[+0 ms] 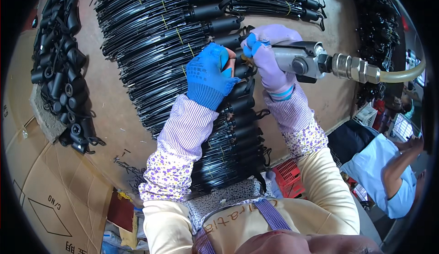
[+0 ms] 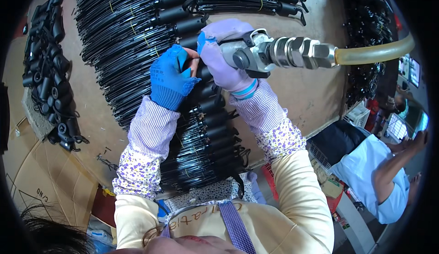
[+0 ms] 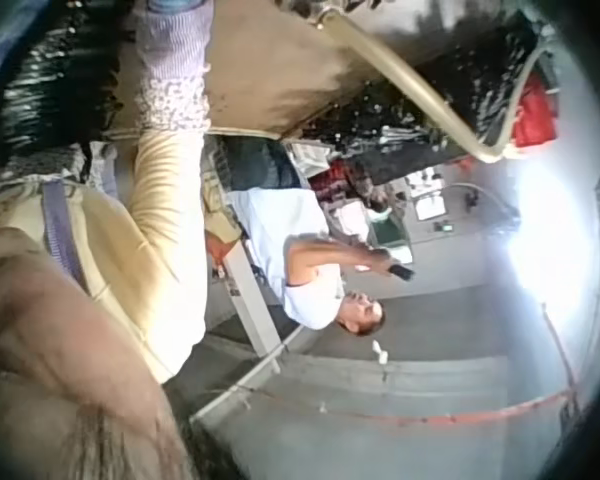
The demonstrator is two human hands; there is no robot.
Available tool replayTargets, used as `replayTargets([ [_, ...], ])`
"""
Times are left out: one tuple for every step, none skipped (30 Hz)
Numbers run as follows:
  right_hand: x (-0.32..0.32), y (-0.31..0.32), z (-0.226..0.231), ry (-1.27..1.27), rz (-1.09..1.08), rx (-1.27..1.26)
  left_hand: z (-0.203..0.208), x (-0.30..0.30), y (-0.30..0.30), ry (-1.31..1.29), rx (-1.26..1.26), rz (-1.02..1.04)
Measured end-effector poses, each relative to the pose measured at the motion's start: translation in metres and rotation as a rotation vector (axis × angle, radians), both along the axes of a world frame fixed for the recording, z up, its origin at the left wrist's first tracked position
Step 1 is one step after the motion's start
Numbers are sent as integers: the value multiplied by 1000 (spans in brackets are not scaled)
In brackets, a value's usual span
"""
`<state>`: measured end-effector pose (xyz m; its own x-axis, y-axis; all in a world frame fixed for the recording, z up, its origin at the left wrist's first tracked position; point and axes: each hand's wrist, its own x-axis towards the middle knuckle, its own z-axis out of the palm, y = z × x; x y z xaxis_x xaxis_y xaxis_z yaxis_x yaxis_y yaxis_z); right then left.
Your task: Assembling and fastening small parts onto black rods using a pneumatic tool at an industrial workstation.
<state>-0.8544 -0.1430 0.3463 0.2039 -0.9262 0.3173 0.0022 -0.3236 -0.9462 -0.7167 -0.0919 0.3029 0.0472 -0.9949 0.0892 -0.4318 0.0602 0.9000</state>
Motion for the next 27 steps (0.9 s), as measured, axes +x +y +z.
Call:
replayTargets([
  [1,-1,1,-2,1,6,1,0,-1,-8,-12,3],
  [2,-2,2,-3,1,12,2,0,-2,-16,-25,4],
  [3,-3,5,-5,-1,17,3,1,-4,-24,-38,5],
  [3,-4,8,-8,-4,21,3,1,-5,-33,-52,4],
  [5,-6,12,-14,-2,21,3,3,-6,-38,-52,6],
  [6,-8,17,37,19,41,3,7,-7,-25,-49,11],
  [5,-11,23,93,35,56,1,8,-10,-6,-50,11],
  [4,-13,27,148,50,72,1,9,-12,13,-51,11],
  [4,-14,29,201,65,87,0,12,-14,30,-52,11],
  [4,-12,29,199,60,84,0,14,-15,27,-56,6],
  [6,-6,29,71,27,105,1,18,-16,16,-66,-8],
  [8,0,28,-57,-5,125,1,21,-17,4,-76,-22],
  [10,5,27,-186,-37,145,1,24,-18,-8,-85,-36],
  [11,8,24,-316,-69,165,1,26,-18,-21,-94,-50],
  [11,10,22,-320,-76,161,1,26,-18,-24,-96,-57],
  [11,11,19,-323,-42,152,0,26,-17,-19,-114,-83],
  [11,13,16,-326,-9,143,-1,26,-15,-14,-131,-109],
  [10,14,14,-328,25,133,-1,26,-14,-8,-148,-135],
  [10,16,13,-329,58,124,-1,25,-13,-1,-165,-161],
  [11,17,12,-334,53,123,-1,27,-11,-5,-165,-167],
  [11,18,12,-316,70,146,-1,29,-10,-45,-177,-186],
  [11,20,13,-298,88,169,0,31,-8,-84,-190,-205],
  [12,21,14,-278,106,192,0,33,-7,-122,-204,-223],
  [12,22,14,-259,125,215,0,34,-6,-160,-217,-241],
  [11,22,14,-259,121,213,1,33,-6,-160,-218,-245],
  [10,20,14,-241,136,180,3,32,-6,-215,-245,-244],
  [10,18,13,-222,152,146,4,30,-7,-269,-271,-243],
])
